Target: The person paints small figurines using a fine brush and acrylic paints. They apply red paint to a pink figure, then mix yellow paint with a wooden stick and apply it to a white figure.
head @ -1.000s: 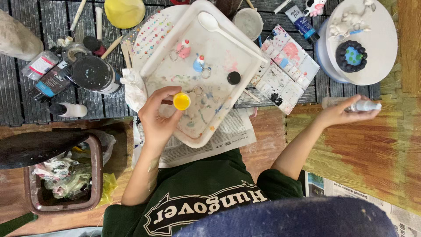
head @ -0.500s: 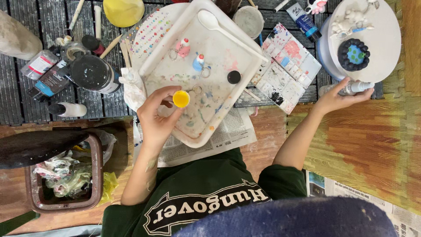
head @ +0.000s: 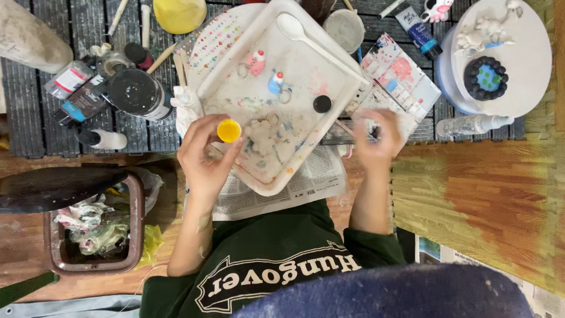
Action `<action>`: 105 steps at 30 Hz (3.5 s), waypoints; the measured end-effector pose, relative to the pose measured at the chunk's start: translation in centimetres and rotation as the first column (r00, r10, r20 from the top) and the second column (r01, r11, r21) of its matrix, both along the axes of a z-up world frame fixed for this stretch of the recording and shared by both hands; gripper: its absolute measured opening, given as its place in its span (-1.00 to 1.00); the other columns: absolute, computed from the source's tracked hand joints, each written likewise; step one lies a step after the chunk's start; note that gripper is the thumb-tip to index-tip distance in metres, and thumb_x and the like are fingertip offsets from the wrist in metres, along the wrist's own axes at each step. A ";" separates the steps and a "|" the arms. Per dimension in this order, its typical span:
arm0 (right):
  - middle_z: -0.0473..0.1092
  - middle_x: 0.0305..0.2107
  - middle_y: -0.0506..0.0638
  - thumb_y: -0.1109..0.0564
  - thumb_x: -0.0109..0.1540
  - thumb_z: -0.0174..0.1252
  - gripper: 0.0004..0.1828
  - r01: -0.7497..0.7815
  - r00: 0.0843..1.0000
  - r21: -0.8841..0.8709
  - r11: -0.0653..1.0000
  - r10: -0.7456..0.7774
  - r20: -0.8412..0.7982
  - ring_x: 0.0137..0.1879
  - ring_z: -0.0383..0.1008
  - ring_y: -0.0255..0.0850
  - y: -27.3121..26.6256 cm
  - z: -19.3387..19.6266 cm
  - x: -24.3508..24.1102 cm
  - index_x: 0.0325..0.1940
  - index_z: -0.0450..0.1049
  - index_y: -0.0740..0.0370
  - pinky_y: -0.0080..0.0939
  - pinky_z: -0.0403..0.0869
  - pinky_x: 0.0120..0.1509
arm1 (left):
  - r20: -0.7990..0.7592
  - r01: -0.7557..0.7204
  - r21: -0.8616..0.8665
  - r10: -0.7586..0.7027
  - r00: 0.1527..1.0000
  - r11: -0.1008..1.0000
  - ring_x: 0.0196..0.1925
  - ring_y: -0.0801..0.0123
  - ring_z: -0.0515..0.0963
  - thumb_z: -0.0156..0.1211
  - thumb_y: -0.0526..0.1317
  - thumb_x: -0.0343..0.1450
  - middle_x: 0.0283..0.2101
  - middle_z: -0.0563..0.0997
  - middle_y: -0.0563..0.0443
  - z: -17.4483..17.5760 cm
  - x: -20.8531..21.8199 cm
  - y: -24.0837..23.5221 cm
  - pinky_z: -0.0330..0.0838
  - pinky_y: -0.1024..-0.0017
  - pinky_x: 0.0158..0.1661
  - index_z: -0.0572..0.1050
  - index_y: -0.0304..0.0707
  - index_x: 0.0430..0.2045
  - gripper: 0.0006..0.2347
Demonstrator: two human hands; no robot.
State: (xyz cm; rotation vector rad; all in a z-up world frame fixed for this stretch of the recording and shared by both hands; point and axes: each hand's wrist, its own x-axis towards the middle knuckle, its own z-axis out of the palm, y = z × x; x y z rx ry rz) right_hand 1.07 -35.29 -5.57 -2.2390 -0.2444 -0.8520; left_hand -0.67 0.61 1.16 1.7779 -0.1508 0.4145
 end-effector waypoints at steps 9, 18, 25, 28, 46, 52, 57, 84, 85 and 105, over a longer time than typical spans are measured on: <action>0.46 -0.03 0.05 0.20 0.18 0.38 -0.62 -0.256 0.849 -0.101 0.961 0.173 -0.500 -0.09 0.47 -0.02 7.8 8.0 3.3 0.06 0.48 0.17 -0.06 0.45 0.14 | 0.097 -0.162 0.549 0.131 0.987 0.820 -0.01 0.17 0.51 0.54 -0.22 0.25 -0.08 0.65 0.10 0.6 -0.1 0.8 0.22 0.22 0.01 0.62 -0.14 -0.13 -0.67; 0.49 0.01 0.04 0.20 0.17 0.36 -0.62 -0.287 0.896 -0.209 0.935 0.184 -0.405 0.12 0.45 0.02 8.2 7.3 2.2 0.06 0.51 0.14 -0.03 0.34 0.24 | 0.116 -0.182 0.621 0.141 0.983 0.763 -0.02 0.22 0.51 0.51 -0.20 0.25 -0.10 0.67 0.10 -0.7 3.4 -0.2 0.16 0.17 0.02 0.59 -0.19 -0.10 -0.64; 0.50 0.03 0.01 0.18 0.18 0.36 -0.62 -0.308 0.886 -0.193 0.931 0.207 -0.415 0.16 0.45 0.00 8.4 7.4 2.3 0.07 0.49 0.15 -0.05 0.32 0.27 | 0.057 -0.154 0.616 0.152 0.987 0.772 0.00 0.23 0.52 0.52 -0.18 0.27 -0.12 0.66 0.06 -0.8 3.6 0.1 0.16 0.16 0.01 0.59 -0.21 -0.07 -0.63; 0.49 0.04 0.02 0.18 0.17 0.36 -0.61 -0.316 0.883 -0.196 0.928 0.212 -0.419 0.15 0.46 -0.02 8.3 7.6 2.2 0.07 0.49 0.17 -0.04 0.31 0.26 | 0.043 -0.112 0.564 0.107 0.993 0.818 0.02 0.19 0.52 0.50 -0.18 0.28 -0.07 0.66 -0.01 0.7 3.1 0.2 0.15 0.15 0.02 0.57 -0.29 -0.04 -0.60; 0.50 -0.03 0.12 0.29 0.21 0.35 -0.68 -0.202 0.946 -0.115 0.973 0.163 -0.281 0.08 0.50 0.03 6.6 7.1 1.3 0.04 0.51 0.25 -0.10 0.47 0.18 | -0.079 0.039 0.974 0.169 0.983 0.224 -0.26 0.02 0.70 0.30 -0.26 0.25 -0.33 0.70 -0.13 -12.3 24.5 12.0 0.50 0.19 -0.28 0.69 -0.13 -0.44 -0.90; 0.52 -0.10 0.09 0.35 0.24 0.32 -0.73 -0.064 0.973 -0.074 0.995 0.046 -0.226 0.01 0.53 -0.08 4.0 7.2 -0.5 0.02 0.53 0.27 -0.17 0.46 0.17 | -0.058 0.056 0.998 0.209 0.976 0.019 -0.18 0.05 0.72 0.29 -0.26 0.36 -0.29 0.73 -0.08 -20.2 26.9 13.0 0.44 0.12 -0.15 0.70 -0.13 -0.41 -0.93; 0.53 -0.22 0.03 0.32 0.32 0.31 -0.87 0.053 0.984 0.011 0.999 -0.050 -0.168 -0.14 0.51 -0.20 0.0 4.1 0.9 -0.06 0.53 0.27 -0.21 0.44 -0.04 | -0.184 0.191 0.982 0.194 0.964 -0.015 -0.22 0.06 0.71 0.35 -0.21 0.25 -0.32 0.72 -0.08 -17.8 26.8 12.6 0.42 0.10 -0.12 0.69 -0.16 -0.42 -0.87; 0.48 -0.18 0.18 0.35 0.34 0.19 -0.81 0.075 0.990 -0.415 0.907 -0.116 -0.076 -0.06 0.50 0.12 -10.7 1.7 19.3 -0.01 0.60 0.20 0.04 0.46 0.01 | 0.091 -0.086 0.671 0.033 0.995 0.736 0.12 0.02 0.53 0.37 -0.30 0.46 -0.06 0.65 -0.06 1.4 7.6 10.9 0.23 0.13 0.08 0.59 -0.24 -0.17 -0.87; 0.49 -0.18 0.17 0.35 0.38 0.20 -0.82 0.133 0.989 -0.418 0.899 -0.147 -0.002 -0.08 0.51 0.08 -9.9 3.0 17.0 0.04 0.57 0.22 0.00 0.48 0.00 | 0.103 -0.114 0.670 0.060 0.993 0.733 0.16 0.02 0.51 0.38 -0.29 0.48 -0.03 0.64 -0.05 1.5 6.3 10.6 0.23 0.13 0.11 0.58 -0.23 -0.16 -0.87; 0.51 0.02 0.26 0.12 0.53 -0.10 -0.91 -0.245 0.382 0.961 0.128 0.924 -0.026 0.34 0.45 0.12 16.5 6.6 0.9 0.08 0.22 0.16 0.18 0.38 0.47 | 0.043 0.065 0.061 -0.068 0.997 0.996 -0.14 0.25 0.68 0.48 -0.32 0.33 -0.20 0.68 -0.05 2.2 -1.7 -0.2 0.50 0.35 -0.05 0.60 -0.32 -0.18 -0.76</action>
